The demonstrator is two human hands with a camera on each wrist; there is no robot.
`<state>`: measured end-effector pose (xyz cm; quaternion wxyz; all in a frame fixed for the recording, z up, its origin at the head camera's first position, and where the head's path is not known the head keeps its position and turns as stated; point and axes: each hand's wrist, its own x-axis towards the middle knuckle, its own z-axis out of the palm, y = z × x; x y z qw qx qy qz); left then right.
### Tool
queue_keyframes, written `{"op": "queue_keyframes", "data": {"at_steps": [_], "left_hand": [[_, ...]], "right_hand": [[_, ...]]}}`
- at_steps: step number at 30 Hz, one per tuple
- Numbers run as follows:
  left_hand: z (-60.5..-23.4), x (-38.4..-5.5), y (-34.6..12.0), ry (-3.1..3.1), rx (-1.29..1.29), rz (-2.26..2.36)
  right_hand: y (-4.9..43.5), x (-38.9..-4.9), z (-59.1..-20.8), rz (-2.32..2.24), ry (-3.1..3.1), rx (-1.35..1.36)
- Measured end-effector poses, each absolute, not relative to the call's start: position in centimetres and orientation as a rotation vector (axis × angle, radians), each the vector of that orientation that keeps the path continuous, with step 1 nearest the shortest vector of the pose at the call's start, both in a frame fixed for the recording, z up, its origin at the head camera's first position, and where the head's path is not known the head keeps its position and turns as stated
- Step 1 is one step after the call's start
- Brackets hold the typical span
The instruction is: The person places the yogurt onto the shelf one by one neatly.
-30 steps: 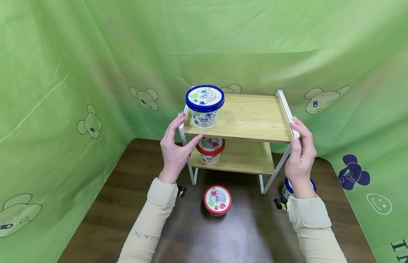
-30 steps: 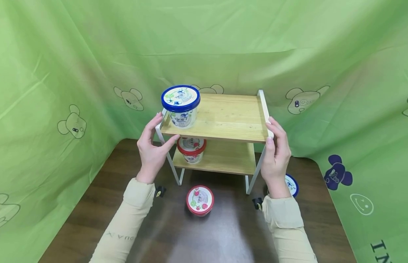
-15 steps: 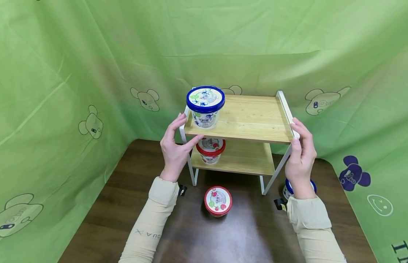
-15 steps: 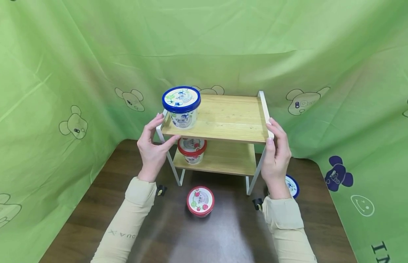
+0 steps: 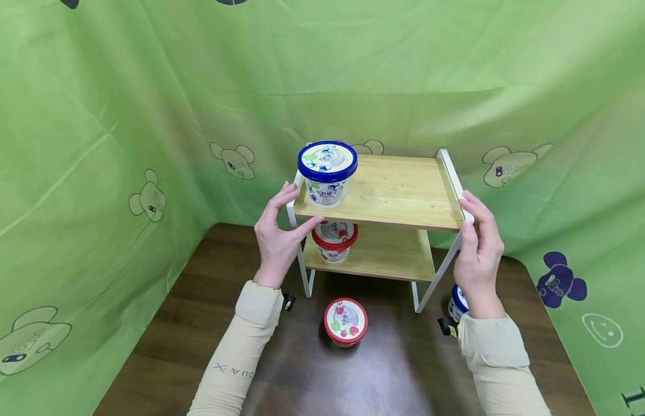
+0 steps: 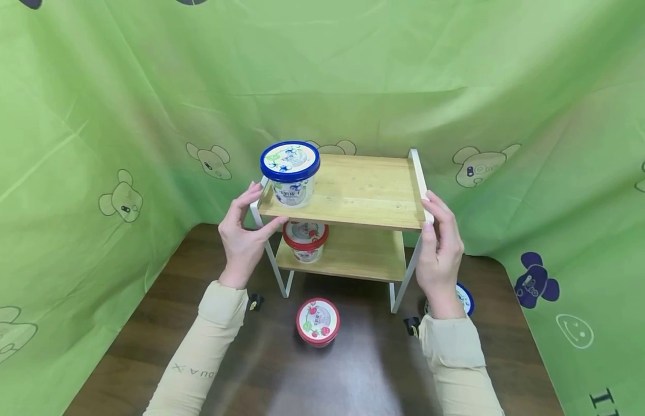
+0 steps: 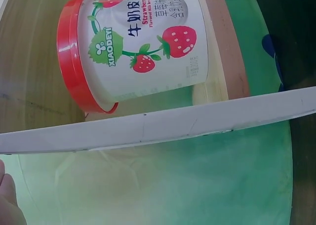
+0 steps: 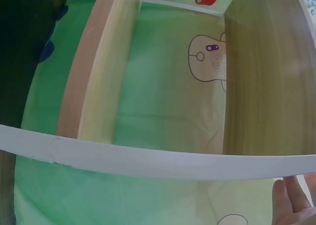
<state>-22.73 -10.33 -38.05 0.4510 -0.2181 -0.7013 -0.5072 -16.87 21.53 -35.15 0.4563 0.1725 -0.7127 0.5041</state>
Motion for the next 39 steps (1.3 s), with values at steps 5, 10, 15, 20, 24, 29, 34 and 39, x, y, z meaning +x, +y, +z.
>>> {"op": "queue_keyframes", "data": {"at_steps": [5,10,15,20,24,29,34,39], "left_hand": [[-38.3,-22.7,-10.2,-1.738,-0.547,-1.257],[-38.4,-22.6,-10.2,-1.738,-0.552,-1.251],[-38.3,-22.8,-10.2,-1.733,-0.558,-1.245],[-38.2,-22.9,-10.2,-1.726,-0.561,-1.239],[-38.2,-22.9,-10.3,-1.719,-0.563,-1.245],[-38.4,-22.9,-10.4,-1.738,-0.557,-1.230],[-38.3,-23.0,-10.5,-1.735,-0.567,-1.225],[-38.1,-22.9,-10.4,-1.723,-0.565,-1.232]], "right_hand": [[22.1,-16.0,-35.2,1.193,-1.845,0.406],[22.5,-15.1,-35.0,1.176,-1.873,0.373],[22.6,-14.6,-34.9,1.165,-1.859,0.361],[22.4,-14.3,-34.8,1.162,-1.821,0.387],[21.8,-13.8,-34.5,1.174,-1.770,0.394],[21.1,-13.1,-34.1,1.194,-1.716,0.431],[21.0,-13.2,-34.7,1.205,-1.682,0.475],[20.2,-12.9,-34.6,1.213,-1.601,0.471]]}}
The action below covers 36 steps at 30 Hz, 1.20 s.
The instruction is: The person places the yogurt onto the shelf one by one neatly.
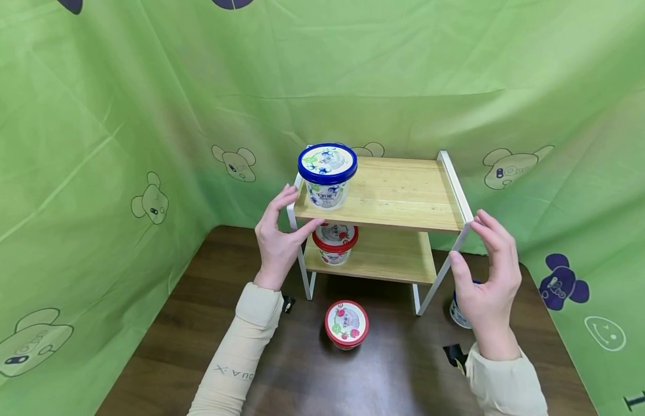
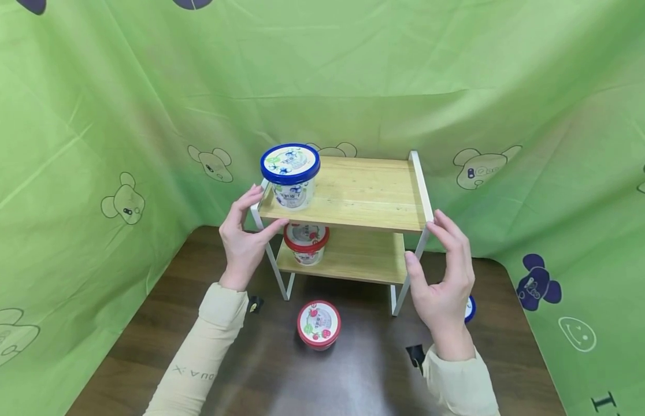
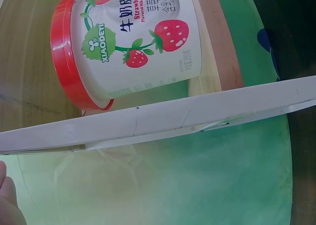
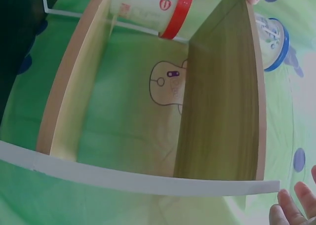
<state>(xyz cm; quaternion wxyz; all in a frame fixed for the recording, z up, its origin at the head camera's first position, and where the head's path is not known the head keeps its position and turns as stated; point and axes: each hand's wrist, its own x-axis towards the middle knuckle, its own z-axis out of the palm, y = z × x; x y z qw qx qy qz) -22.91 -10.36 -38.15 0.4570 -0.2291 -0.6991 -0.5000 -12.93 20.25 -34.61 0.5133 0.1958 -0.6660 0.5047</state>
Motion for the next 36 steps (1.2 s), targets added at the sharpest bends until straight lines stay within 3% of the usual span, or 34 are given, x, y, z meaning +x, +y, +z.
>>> {"op": "queue_keyframes", "data": {"at_steps": [12,36], "left_hand": [[-35.7,-20.9,-9.5,-1.701,-0.549,-1.221],[-38.2,-22.7,-10.3,-1.726,-0.549,-1.252]], "right_hand": [[18.8,-12.2,-34.6,1.143,-1.564,0.534],[17.6,-11.9,-39.2,1.184,-1.874,0.799]]}}
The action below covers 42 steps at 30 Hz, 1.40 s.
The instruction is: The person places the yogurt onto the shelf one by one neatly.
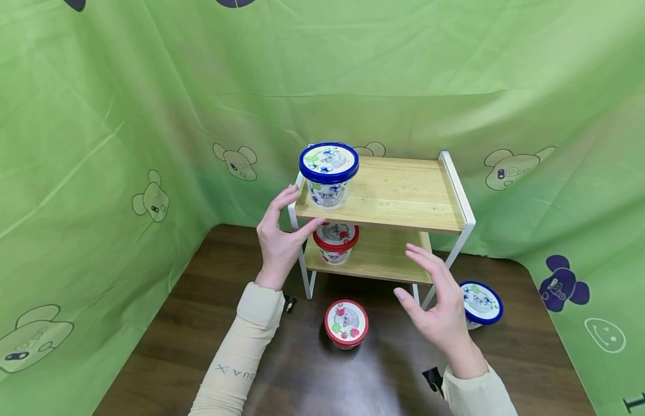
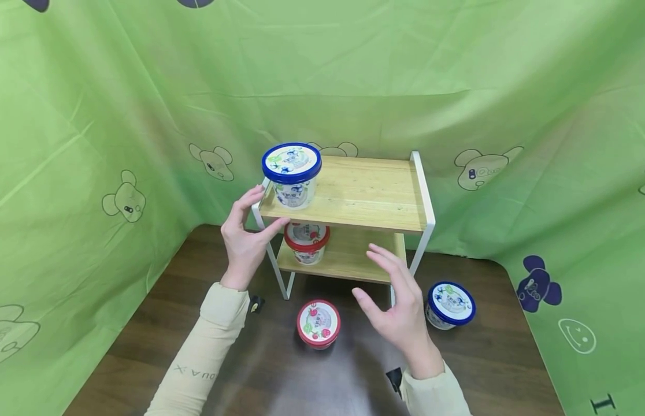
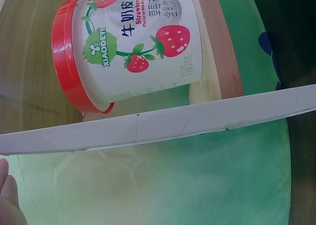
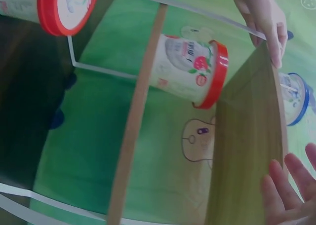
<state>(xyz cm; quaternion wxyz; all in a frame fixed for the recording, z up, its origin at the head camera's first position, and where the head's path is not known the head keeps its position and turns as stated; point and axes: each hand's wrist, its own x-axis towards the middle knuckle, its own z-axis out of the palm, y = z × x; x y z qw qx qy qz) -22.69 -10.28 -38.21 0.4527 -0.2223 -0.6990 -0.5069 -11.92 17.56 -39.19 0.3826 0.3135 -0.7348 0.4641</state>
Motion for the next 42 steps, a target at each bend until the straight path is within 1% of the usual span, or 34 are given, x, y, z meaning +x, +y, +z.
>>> {"op": "queue_keyframes", "data": {"at_steps": [9,14,22,42], "left_hand": [[-38.5,-22.6,-10.2,-1.728,-0.538,-1.254],[-38.4,-22.6,-10.2,-1.725,-0.542,-1.258],[-38.4,-22.6,-10.3,-1.730,-0.550,-1.250],[-38.3,-22.5,-10.2,-1.718,-0.552,-1.255]], "right_hand": [[18.1,-12.4,-43.1,1.246,-2.094,0.872],[17.9,-12.1,-44.3,1.275,-2.229,0.876],[17.3,-12.1,-46.1,1.260,-2.460,0.795],[15.5,-12.9,-50.2,1.277,-2.581,0.741]]}}
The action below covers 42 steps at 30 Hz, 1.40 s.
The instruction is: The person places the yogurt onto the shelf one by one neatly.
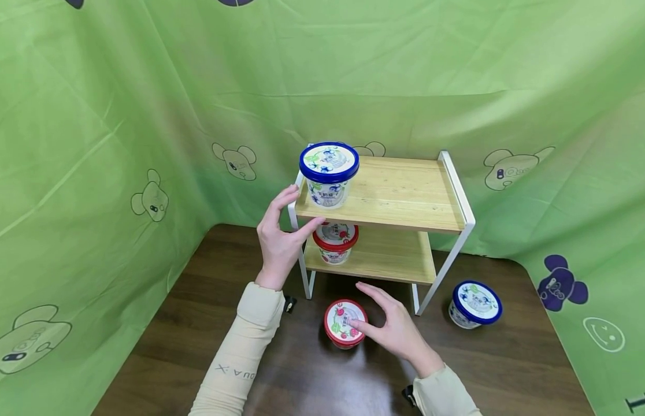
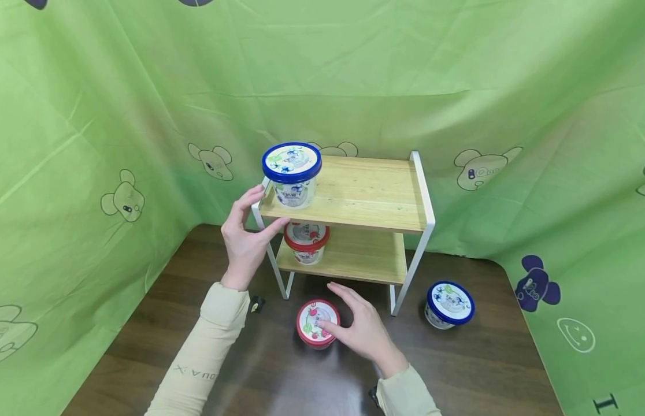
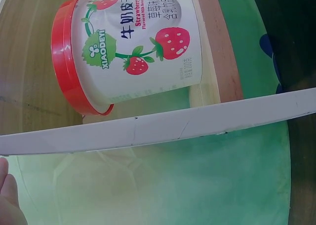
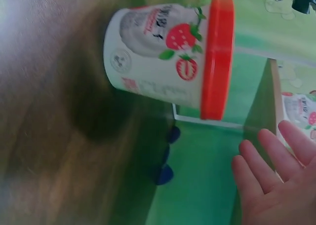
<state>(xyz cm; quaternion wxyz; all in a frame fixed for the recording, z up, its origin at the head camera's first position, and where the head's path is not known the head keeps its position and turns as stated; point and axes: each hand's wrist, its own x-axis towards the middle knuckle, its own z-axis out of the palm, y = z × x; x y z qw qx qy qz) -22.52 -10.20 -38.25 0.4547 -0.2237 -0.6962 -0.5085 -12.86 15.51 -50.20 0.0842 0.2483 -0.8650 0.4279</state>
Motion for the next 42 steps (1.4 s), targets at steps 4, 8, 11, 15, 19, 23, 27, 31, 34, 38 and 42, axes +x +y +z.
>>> {"op": "queue_keyframes", "data": {"at_steps": [4,8,11,15,19,23,27,31,34,38,42], "left_hand": [[-38.2,-22.6,-10.2,-1.719,-0.545,-1.260],[-38.1,-22.5,-10.0,-1.724,-0.532,-1.255],[-38.0,-22.3,-9.9,-1.721,-0.522,-1.248],[-38.1,-22.4,-9.8,-1.708,-0.524,-1.246],[-38.3,-22.5,-10.0,-1.715,-0.533,-1.254],[-38.6,-22.7,-10.1,-1.712,-0.546,-1.264],[-38.8,-22.9,-10.2,-1.701,-0.559,-1.264],[-38.7,-22.9,-10.3,-1.701,-0.559,-1.262],[-38.7,-22.8,-10.3,-1.704,-0.557,-1.262],[-38.6,-22.8,-10.2,-1.708,-0.556,-1.265],[-38.7,-22.8,-10.2,-1.714,-0.553,-1.269]], "right_hand": [[14.9,-12.7,-50.8,1.341,-2.618,0.708],[14.3,-12.6,-51.6,1.351,-2.669,0.698],[13.8,-12.5,-52.1,1.341,-2.685,0.712],[13.4,-12.4,-52.6,1.362,-2.699,0.715],[13.3,-12.3,-53.0,1.398,-2.739,0.671],[13.3,-12.3,-53.5,1.417,-2.778,0.628],[13.2,-12.3,-54.0,1.438,-2.807,0.592],[13.2,-12.2,-54.1,1.444,-2.806,0.574],[13.2,-12.1,-54.2,1.442,-2.794,0.562],[13.1,-12.1,-54.4,1.443,-2.793,0.533],[13.0,-12.2,-54.8,1.440,-2.798,0.519]]}}
